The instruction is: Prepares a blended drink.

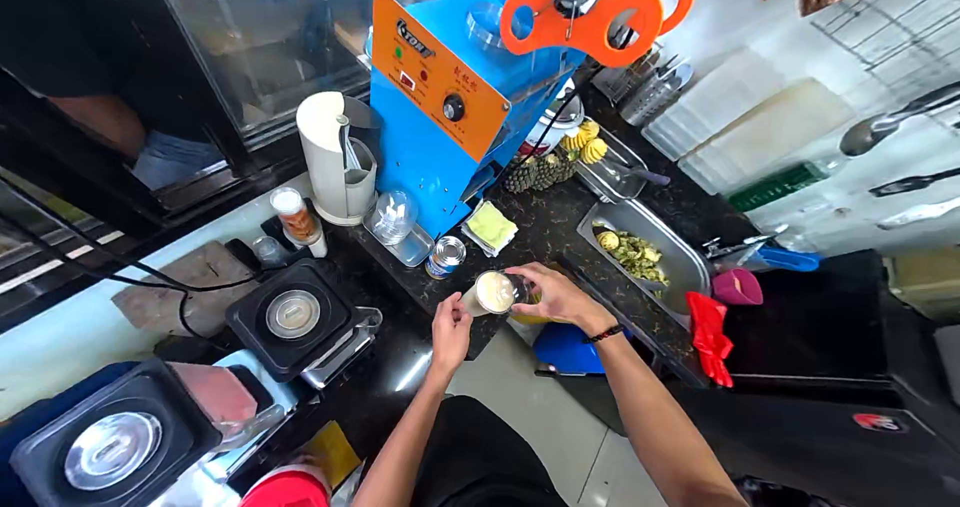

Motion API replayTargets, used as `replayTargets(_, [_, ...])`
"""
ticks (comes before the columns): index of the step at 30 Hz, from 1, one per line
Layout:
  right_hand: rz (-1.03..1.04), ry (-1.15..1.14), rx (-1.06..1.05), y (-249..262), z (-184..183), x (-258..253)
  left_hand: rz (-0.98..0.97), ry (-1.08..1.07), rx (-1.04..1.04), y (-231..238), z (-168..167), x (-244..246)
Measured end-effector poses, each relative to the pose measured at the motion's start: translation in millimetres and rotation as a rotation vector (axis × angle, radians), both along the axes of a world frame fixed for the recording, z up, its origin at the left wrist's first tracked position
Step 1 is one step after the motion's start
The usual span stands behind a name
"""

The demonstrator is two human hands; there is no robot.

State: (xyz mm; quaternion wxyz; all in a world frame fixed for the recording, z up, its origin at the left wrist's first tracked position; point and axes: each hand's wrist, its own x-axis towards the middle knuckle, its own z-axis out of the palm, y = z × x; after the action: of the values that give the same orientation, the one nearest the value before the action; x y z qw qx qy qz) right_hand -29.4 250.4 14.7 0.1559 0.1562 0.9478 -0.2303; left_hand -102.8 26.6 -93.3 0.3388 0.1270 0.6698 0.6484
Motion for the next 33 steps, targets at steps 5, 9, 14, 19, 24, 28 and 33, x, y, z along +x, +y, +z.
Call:
replayTargets(5, [0.026, 0.044, 0.009, -14.3, -11.3, -12.2, 0.066, -0.057, 0.017, 27.7, -11.3, 5.3])
replayTargets(9, [0.104, 0.052, 0.088, -19.3, -16.4, -21.4, 0.099, -0.100, 0.039, 32.7, -11.8, 6.9])
replayTargets(14, [0.141, 0.031, 0.159, -28.5, -13.0, -27.8, 0.141, -0.128, 0.068, 38.5, -13.0, 11.4])
replayTargets(19, [0.149, -0.044, 0.219, -35.3, -16.2, -32.5, 0.146, -0.122, 0.044, 41.6, -14.8, 11.9])
replayTargets(24, [0.133, -0.034, 0.225, -39.6, -17.6, -35.8, 0.168, -0.211, 0.097, 43.0, -20.9, 12.8])
replayTargets(28, [0.141, 0.012, 0.213, -43.5, -12.2, -33.9, 0.185, -0.376, 0.201, 43.2, -26.7, 12.3])
replayTargets(33, [0.165, 0.110, 0.194, -41.1, -11.4, -23.5, 0.164, -0.397, 0.095, 31.2, -6.7, 6.1])
